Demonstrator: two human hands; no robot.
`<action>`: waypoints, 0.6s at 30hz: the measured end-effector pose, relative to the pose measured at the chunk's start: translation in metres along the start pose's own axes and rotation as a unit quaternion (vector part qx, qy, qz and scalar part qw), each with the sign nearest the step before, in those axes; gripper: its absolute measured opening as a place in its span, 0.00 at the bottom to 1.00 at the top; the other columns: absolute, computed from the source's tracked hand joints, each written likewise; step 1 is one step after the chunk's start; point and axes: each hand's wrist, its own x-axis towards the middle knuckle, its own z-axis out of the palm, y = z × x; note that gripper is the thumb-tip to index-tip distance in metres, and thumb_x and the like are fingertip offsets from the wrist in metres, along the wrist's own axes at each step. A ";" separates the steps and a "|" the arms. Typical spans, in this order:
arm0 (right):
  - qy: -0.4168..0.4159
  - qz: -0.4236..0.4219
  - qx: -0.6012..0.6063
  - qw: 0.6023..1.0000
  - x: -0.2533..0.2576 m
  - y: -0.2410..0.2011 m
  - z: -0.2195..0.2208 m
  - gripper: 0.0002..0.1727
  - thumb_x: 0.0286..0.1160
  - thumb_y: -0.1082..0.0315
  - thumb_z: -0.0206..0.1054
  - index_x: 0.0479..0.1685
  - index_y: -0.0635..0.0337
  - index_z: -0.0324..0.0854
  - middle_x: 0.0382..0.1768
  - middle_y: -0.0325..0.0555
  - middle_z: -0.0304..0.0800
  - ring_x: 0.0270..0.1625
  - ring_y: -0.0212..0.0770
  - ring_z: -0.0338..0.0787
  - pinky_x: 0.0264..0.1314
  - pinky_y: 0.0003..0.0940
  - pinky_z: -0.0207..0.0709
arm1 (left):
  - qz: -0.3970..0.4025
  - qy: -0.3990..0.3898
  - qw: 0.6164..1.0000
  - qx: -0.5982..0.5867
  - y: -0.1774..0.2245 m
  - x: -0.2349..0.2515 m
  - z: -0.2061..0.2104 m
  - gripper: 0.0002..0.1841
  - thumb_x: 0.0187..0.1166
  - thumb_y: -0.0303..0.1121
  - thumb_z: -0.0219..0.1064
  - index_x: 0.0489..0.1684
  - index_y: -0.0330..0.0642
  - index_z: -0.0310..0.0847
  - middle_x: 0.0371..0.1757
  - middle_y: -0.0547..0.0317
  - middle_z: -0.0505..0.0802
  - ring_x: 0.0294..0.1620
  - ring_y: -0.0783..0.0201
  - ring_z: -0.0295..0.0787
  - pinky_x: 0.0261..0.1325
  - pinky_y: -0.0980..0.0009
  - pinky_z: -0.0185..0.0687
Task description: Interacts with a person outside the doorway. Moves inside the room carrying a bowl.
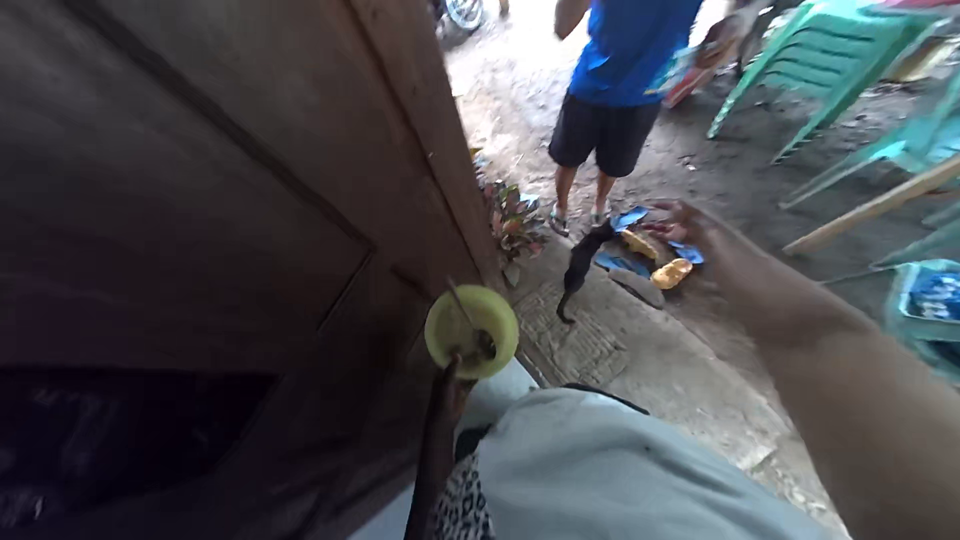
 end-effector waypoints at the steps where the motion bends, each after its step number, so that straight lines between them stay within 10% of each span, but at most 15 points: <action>1: 0.005 0.007 0.006 1.000 0.000 -0.003 0.001 0.28 0.96 0.57 0.44 0.90 0.58 0.56 0.82 0.64 0.66 0.72 0.52 0.78 0.73 0.41 0.72 | 0.006 -0.010 1.000 -0.001 0.004 0.001 0.003 0.22 0.94 0.35 0.46 0.81 0.32 0.58 0.64 0.45 0.84 0.56 0.61 0.87 0.57 0.64 0.87; 9: 0.038 -0.067 -0.018 0.997 0.026 0.001 -0.004 0.27 0.95 0.64 0.48 0.88 0.66 0.56 0.82 0.68 0.67 0.73 0.55 0.78 0.74 0.44 0.72 | -0.018 -0.010 0.997 -0.079 0.018 -0.002 0.022 0.24 0.95 0.44 0.34 0.77 0.38 0.60 0.59 0.47 0.85 0.51 0.58 0.89 0.48 0.61 0.89; 13: 0.048 -0.277 -0.116 0.953 -0.006 -0.003 0.009 0.29 0.94 0.59 0.50 0.80 0.77 0.66 0.75 0.76 0.75 0.73 0.59 0.81 0.73 0.45 0.75 | -0.026 0.005 0.997 -0.066 0.004 0.011 0.010 0.19 0.94 0.37 0.41 0.73 0.35 0.65 0.56 0.46 0.87 0.49 0.56 0.90 0.49 0.61 0.90; 15: 0.040 -0.163 -0.125 0.978 -0.052 -0.045 0.023 0.29 0.96 0.61 0.46 0.90 0.66 0.56 0.87 0.63 0.63 0.86 0.53 0.68 0.87 0.49 0.60 | -0.025 0.015 0.998 -0.061 -0.008 0.016 0.003 0.16 0.91 0.32 0.43 0.66 0.35 0.69 0.50 0.49 0.90 0.45 0.60 0.92 0.47 0.65 0.91; 18: 0.159 -0.184 0.062 0.968 0.015 -0.032 0.036 0.31 0.95 0.56 0.49 0.88 0.69 0.56 0.80 0.69 0.70 0.78 0.57 0.77 0.79 0.50 0.71 | -0.035 0.007 0.994 -0.098 -0.014 0.014 -0.003 0.14 0.90 0.31 0.41 0.61 0.38 0.69 0.45 0.52 0.91 0.41 0.60 0.93 0.46 0.64 0.91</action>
